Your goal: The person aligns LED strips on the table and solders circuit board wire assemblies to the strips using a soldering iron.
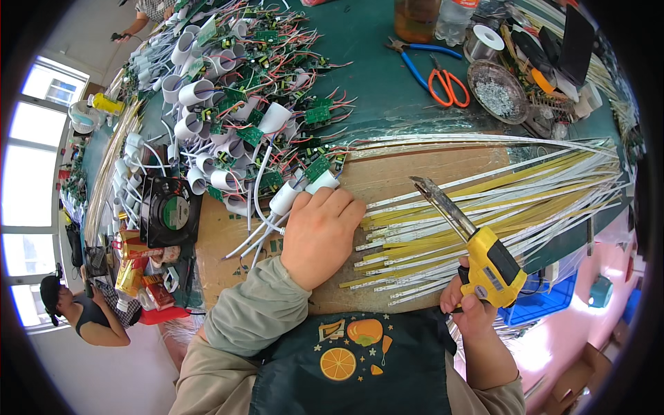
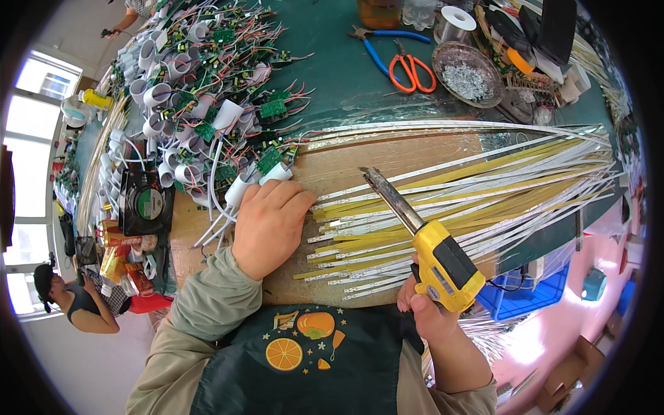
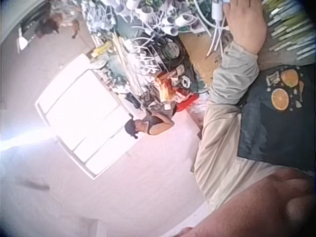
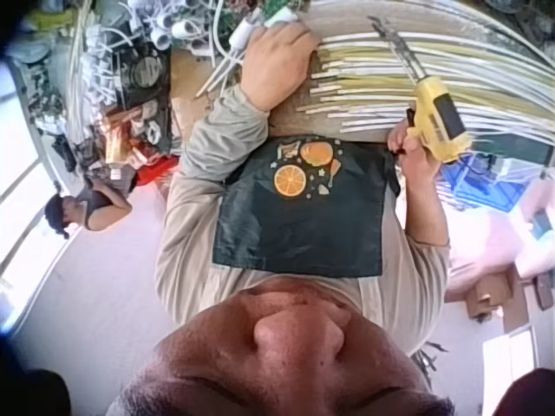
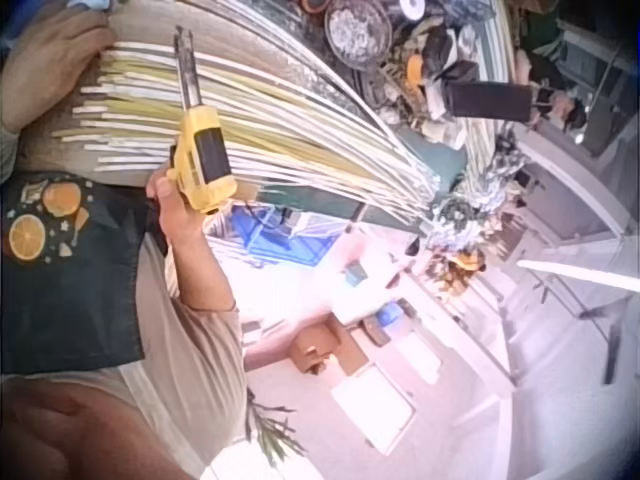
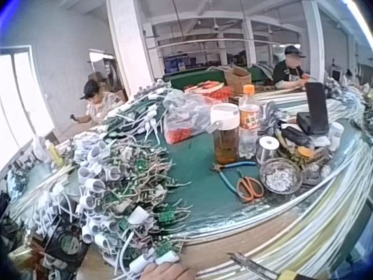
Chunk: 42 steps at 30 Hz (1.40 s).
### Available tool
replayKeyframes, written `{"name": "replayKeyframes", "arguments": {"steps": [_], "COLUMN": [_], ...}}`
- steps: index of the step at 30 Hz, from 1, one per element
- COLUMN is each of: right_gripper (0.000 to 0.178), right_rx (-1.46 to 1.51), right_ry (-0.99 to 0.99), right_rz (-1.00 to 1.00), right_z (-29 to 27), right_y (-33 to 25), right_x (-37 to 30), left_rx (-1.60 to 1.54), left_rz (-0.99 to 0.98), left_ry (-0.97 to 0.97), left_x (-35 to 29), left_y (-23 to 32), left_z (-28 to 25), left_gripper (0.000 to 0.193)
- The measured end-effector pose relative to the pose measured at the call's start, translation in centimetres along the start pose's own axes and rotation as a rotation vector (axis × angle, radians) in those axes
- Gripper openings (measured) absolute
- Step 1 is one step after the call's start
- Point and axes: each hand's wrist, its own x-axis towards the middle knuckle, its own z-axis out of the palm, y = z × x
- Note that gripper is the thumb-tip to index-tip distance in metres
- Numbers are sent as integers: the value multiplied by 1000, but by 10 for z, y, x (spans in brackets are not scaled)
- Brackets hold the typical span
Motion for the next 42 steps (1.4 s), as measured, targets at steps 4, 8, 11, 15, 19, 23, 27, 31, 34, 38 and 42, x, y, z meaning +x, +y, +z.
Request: {"name": "replayKeyframes", "arguments": {"steps": [4,8,11,15,19,23,27,31,34,38,42], "right_gripper": [73,72,71,71,72,71,71,73,73,73,73], "right_rx": [38,67,96,122,142,148,157,176,173,171,173], "right_ry": [-48,-55,-54,-17,-1,-24,-6,-11,-16,-8,-8], "right_rz": [-31,-42,-61,-72,-110,-130,-121,-102,-103,-90,-77], "right_z": [-3,-4,-3,-3,-5,-4,-3,-4,-3,-3,-2], "right_y": [1,1,3,5,7,8,6,6,5,4,3], "right_x": [-1,0,1,-1,-2,-1,-2,-2,-1,-1,-1], "left_rx": [-11,-28,-64,-37,54,209,139,-49,11,62,67], "left_rz": [7,36,66,100,53,-46,58,242,210,176,168], "left_ry": [16,34,88,257,312,166,268,79,-8,-47,-32], "left_x": [0,-1,2,28,65,76,68,39,29,28,28], "left_y": [2,1,2,-1,-16,-27,-1,14,16,16,10], "left_z": [-1,-2,-10,-23,-18,1,-11,-6,1,1,2], "left_gripper": [25,25,27,29,22,22,21,23,22,22,20]}}
